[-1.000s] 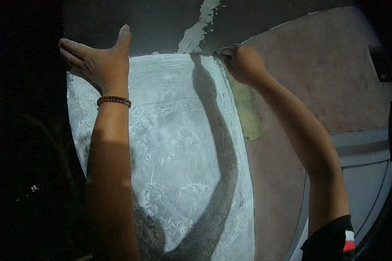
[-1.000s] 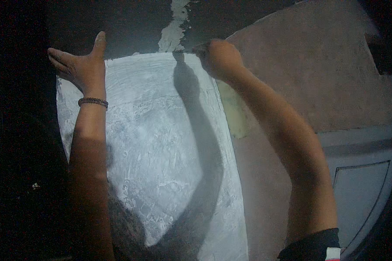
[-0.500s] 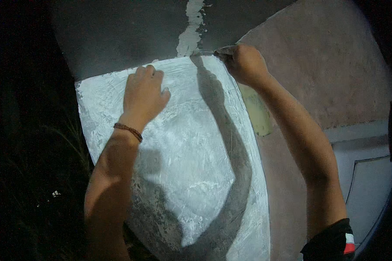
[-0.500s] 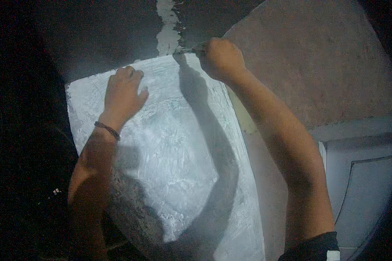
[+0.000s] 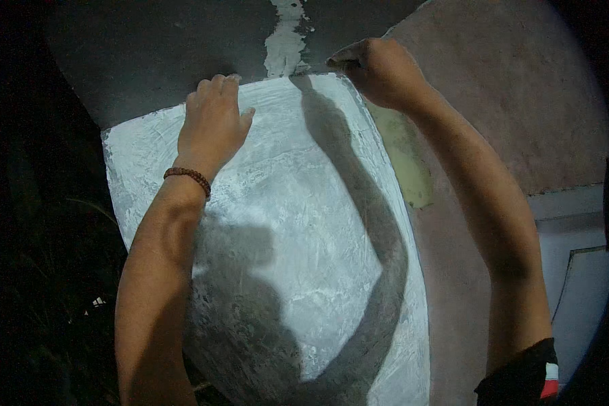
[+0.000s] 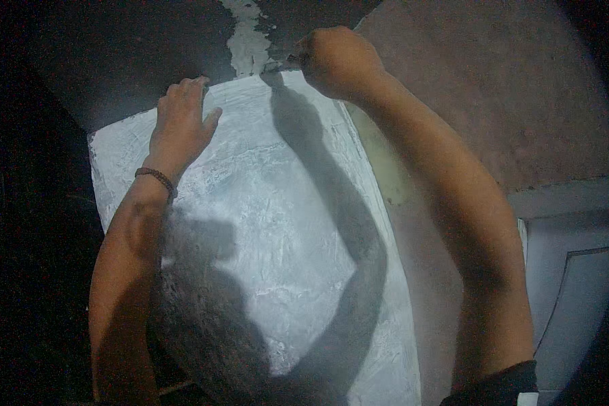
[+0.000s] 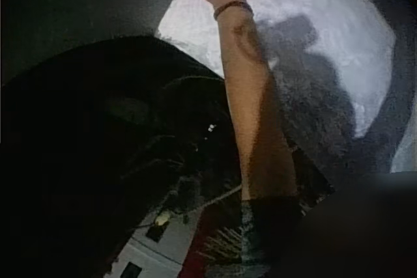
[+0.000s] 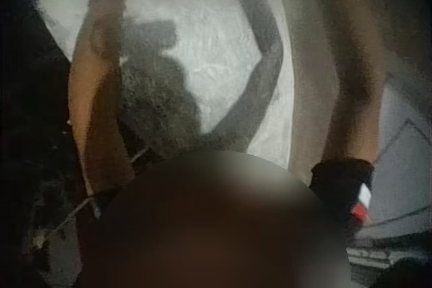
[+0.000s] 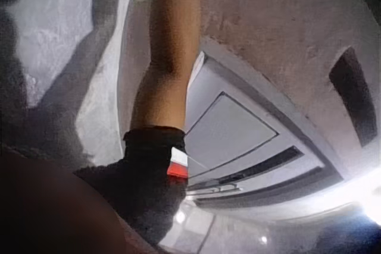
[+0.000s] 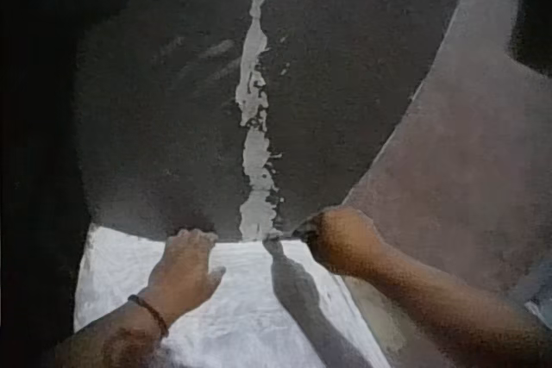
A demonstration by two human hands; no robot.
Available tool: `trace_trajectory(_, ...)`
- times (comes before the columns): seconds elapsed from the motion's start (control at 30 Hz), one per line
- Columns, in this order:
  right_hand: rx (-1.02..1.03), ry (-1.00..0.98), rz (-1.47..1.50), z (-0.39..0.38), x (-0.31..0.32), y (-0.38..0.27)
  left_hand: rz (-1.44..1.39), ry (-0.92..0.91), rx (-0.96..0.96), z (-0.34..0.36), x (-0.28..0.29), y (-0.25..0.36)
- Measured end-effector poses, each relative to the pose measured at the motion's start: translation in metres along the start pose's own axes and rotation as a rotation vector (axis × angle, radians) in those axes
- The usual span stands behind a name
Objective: The person scrapes a white substance from a container onto a wooden surface, then uses a trowel to apply the substance to a wall corner. The person smooths the material along the vertical edge of the wall.
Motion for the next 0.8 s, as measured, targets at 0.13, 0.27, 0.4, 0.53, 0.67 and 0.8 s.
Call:
trace_trajectory(0.13, 0.012, -0.035, -0.014, -0.004, 0.002, -0.001, 0.015, -0.051, 0.01, -0.001, -0.001, 0.001)
trace_trajectory(0.27, 0.073, -0.053, -0.01, 0.002, -0.001, -0.004, 0.004, -0.044, -0.001, -0.001, 0.001, 0.002)
trace_trajectory(0.4, 0.052, -0.138, -0.151, 0.008, -0.007, -0.006, 0.003, -0.028, -0.004, -0.002, 0.002, 0.002)
trace_trajectory(0.53, 0.057, -0.072, -0.104, 0.017, 0.003, 0.004, 0.007, -0.016, -0.008, -0.001, 0.001, 0.001)
trace_trajectory(0.67, 0.01, -0.172, -0.184, 0.022, -0.01, 0.011, 0.005, -0.035, -0.017, -0.001, 0.0, 0.001)
trace_trajectory(0.8, 0.008, -0.154, -0.154, 0.012, -0.002, 0.009, -0.013, -0.011, -0.004, -0.003, 0.0, 0.0)
Point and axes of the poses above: each hand's wrist, its own z-axis towards the middle knuckle, its own x-axis out of the back of the hand, y = z × x, the point moved 4 cm from there along z, towards the middle knuckle, and after that the axes turned 3 degrees about -x, right-handed, at the moved point
